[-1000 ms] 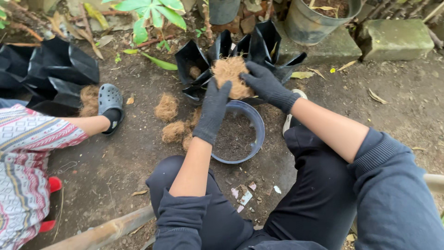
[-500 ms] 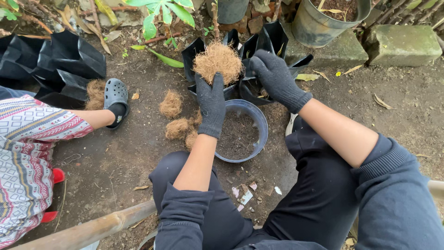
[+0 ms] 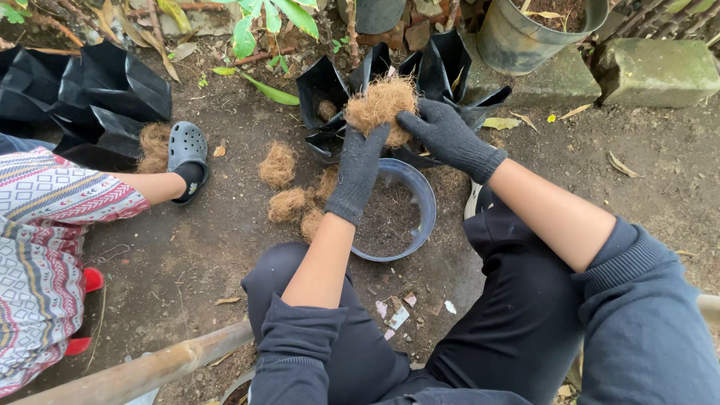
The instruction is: The person sits on the ground and wraps a small plant with a coconut coir ball using string. They then place the wrapped plant into a black plastic nursery bag and add soil from a nearby bucket.
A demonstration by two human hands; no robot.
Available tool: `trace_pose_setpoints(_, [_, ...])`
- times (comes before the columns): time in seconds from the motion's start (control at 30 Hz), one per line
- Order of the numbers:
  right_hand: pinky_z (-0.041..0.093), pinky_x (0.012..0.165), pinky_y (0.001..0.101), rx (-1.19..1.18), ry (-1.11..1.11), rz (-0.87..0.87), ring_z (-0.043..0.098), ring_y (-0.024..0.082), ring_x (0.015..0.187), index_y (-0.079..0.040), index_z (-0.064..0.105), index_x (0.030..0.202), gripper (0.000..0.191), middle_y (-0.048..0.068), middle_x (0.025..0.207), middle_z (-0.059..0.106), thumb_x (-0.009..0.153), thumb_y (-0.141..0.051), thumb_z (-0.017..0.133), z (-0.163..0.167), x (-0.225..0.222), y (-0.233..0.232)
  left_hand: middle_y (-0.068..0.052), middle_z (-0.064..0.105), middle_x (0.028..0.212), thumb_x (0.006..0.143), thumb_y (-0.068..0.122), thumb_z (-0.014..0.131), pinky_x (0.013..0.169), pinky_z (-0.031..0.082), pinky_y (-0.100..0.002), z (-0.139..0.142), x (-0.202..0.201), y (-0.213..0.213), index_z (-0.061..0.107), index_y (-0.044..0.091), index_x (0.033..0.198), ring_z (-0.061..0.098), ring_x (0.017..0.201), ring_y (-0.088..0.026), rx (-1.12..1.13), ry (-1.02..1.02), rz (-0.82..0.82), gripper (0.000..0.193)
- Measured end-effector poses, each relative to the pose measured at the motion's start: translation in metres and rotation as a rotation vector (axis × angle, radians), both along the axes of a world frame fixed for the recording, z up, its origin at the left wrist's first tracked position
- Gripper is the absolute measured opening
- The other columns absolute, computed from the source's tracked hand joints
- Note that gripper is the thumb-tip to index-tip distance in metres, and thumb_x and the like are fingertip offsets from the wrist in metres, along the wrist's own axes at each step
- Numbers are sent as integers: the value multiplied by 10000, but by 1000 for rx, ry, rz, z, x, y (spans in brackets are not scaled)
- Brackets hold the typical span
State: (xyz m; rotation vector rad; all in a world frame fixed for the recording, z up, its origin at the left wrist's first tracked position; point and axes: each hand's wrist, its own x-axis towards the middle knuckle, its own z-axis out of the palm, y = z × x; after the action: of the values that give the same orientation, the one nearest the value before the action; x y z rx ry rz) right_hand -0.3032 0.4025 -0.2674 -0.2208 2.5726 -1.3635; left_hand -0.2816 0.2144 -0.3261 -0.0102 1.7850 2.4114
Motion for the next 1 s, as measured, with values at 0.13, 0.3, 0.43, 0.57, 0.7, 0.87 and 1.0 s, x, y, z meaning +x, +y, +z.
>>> trace_pose_setpoints(0.13, [562,759,360,45,135,-72,711,196,829,8,693,1172,433,120,955,744,1014,-387,615,-3,-3,7,-234,491,1454,960,213,693,1077,529,-393,-2,4,6,202,17,1550,560,1317,-308,47,16,69,792])
trace_pose_setpoints(0.3, [562,791,405,160,252,-63,721,256,854,2,705,1174,399,168,971,732,1031,-364,636,-5,-3,12,-267,278,1524,938,173,678,1071,531,-411,17,21,15,44,45,1577,437,1372,-348,-223,166,233,909])
trace_pose_setpoints(0.43, [550,834,411,147,255,183,705,263,903,-12,686,1222,397,166,1019,732,1015,-347,638,-1,3,7,-253,344,1554,1024,199,646,1178,453,-439,32,29,11,167,34,1597,436,1441,-341,-510,452,236,765])
trace_pose_setpoints(0.57, [542,879,408,123,259,318,690,264,961,-2,668,1228,383,169,1074,720,1015,-318,637,6,8,0,-205,546,1418,1126,253,551,1133,464,-453,34,23,2,470,32,1443,547,1350,-312,-515,464,128,395])
trace_pose_setpoints(0.7, [549,906,389,63,122,342,691,238,988,-12,654,1269,408,151,1098,729,1021,-334,619,14,10,-4,-148,644,1100,1105,335,513,935,552,-424,27,17,1,526,38,1198,665,1032,-256,-450,304,127,312])
trace_pose_setpoints(0.87, [528,946,380,-8,84,328,685,216,1067,-6,585,1365,490,157,1187,722,1019,-353,608,22,14,-12,-126,621,1109,1115,359,452,903,555,-419,18,13,6,480,61,1201,641,1039,-235,-186,270,329,312])
trace_pose_setpoints(1.0, [525,941,383,-6,92,357,683,208,1062,-6,594,1346,487,152,1181,724,1003,-348,646,23,17,-19,-132,575,1136,1125,354,434,911,535,-418,10,8,4,430,64,1229,620,1070,-235,-78,236,251,308])
